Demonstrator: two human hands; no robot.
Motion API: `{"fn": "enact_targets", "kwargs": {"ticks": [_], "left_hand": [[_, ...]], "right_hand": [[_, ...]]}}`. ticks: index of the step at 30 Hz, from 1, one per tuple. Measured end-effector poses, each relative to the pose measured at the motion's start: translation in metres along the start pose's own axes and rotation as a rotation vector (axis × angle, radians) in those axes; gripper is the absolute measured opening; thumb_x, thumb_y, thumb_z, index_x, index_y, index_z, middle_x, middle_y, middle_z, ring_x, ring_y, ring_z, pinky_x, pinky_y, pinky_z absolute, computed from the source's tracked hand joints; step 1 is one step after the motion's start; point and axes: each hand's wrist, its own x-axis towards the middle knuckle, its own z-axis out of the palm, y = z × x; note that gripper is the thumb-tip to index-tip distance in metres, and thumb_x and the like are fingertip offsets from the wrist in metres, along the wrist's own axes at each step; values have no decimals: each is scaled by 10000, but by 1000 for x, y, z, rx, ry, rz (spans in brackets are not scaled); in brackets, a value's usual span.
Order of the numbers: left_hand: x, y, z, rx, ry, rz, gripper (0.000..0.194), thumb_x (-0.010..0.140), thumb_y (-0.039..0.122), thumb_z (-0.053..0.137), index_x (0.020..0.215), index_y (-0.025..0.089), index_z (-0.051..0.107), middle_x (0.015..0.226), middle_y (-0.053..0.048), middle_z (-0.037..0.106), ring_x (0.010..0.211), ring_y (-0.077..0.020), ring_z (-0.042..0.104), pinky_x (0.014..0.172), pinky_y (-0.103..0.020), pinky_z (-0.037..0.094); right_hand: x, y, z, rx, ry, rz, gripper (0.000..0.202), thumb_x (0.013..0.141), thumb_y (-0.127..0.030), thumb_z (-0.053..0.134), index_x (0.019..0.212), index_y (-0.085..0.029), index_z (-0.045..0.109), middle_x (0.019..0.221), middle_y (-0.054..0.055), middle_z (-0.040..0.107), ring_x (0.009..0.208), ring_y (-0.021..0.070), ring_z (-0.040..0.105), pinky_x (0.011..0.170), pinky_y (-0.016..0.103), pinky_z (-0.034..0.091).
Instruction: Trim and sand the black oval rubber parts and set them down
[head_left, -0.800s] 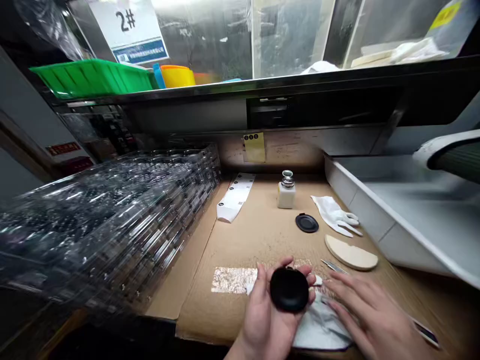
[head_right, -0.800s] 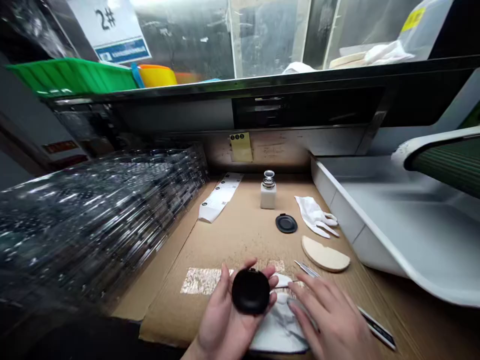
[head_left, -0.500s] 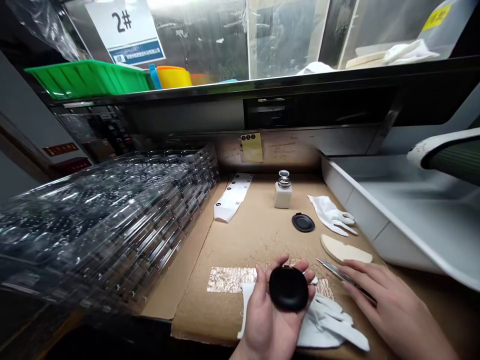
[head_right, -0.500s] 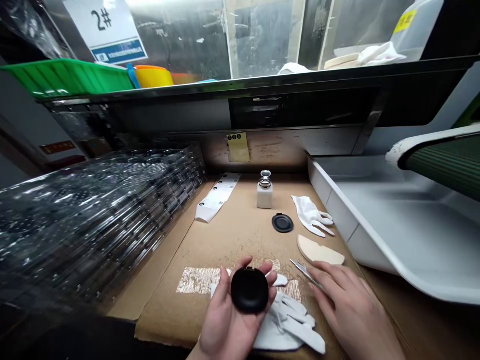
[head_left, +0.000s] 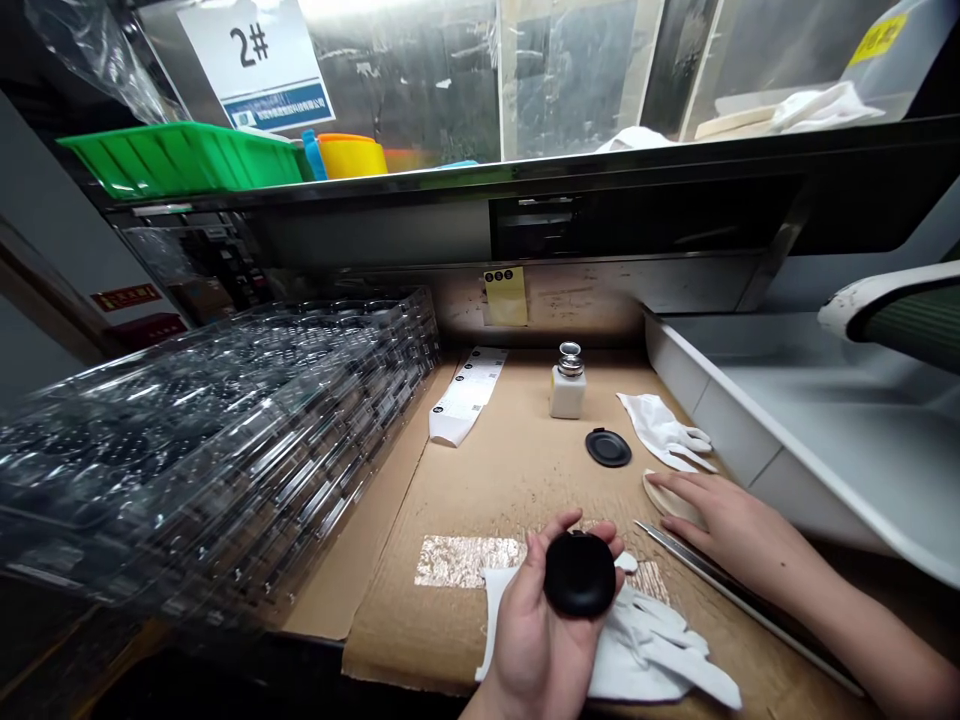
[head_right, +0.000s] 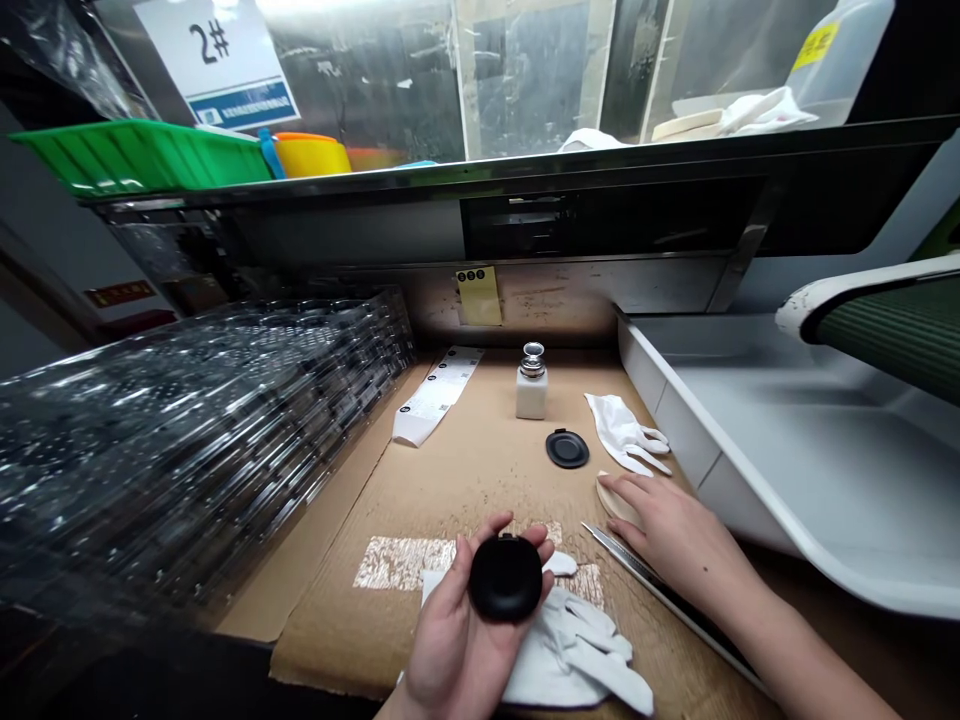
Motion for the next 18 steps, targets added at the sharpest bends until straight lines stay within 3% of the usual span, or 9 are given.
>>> {"fn": "enact_targets", "kwargs": {"ticks": [3,6,9,12,18], "left_hand": [[3,3,-2,-2,17,-5,396,851,441,395,1058,140,544,1057,-165,642,1037,-266,572,932,-389,347],[5,2,-4,-12,37,-6,409,842,456,406,1042,133,558,1054,-164,642,1052,-269,562,946,-389,339],[5,0,-7,0,41,17,390,848,436,406,1035,135,568,1060,-155,639,1044,-256,565,966,-392,322],[5,-2,-10,27,29,33,376,853,429,396,1014,144,581,1056,-143,640,1046,-253,559,975,-403,314],[8,-2,-10,69,11,69,317,870,369,390,925,141,603,1007,-132,653,1027,-238,566,976,-416,316]], "right_hand": [[-2,-9,-14,20,19,20,365,833,-383,422,1177,-298,507,1138,8,596,1006,204,583,772,344,519],[-14,-36,-31,97,147,-28,334,877,-322,344,1173,-279,491,1114,1,609,987,152,594,755,260,516],[-29,-73,-37,165,278,-263,319,847,-266,441,1157,-223,503,1007,33,640,878,127,620,700,191,505],[-38,-100,-28,131,218,-473,334,820,-178,473,1149,-195,527,948,63,637,812,133,605,658,204,488],[-18,-102,-20,59,324,-451,221,857,-194,450,1021,-181,597,755,46,615,665,117,551,562,221,406]]}}
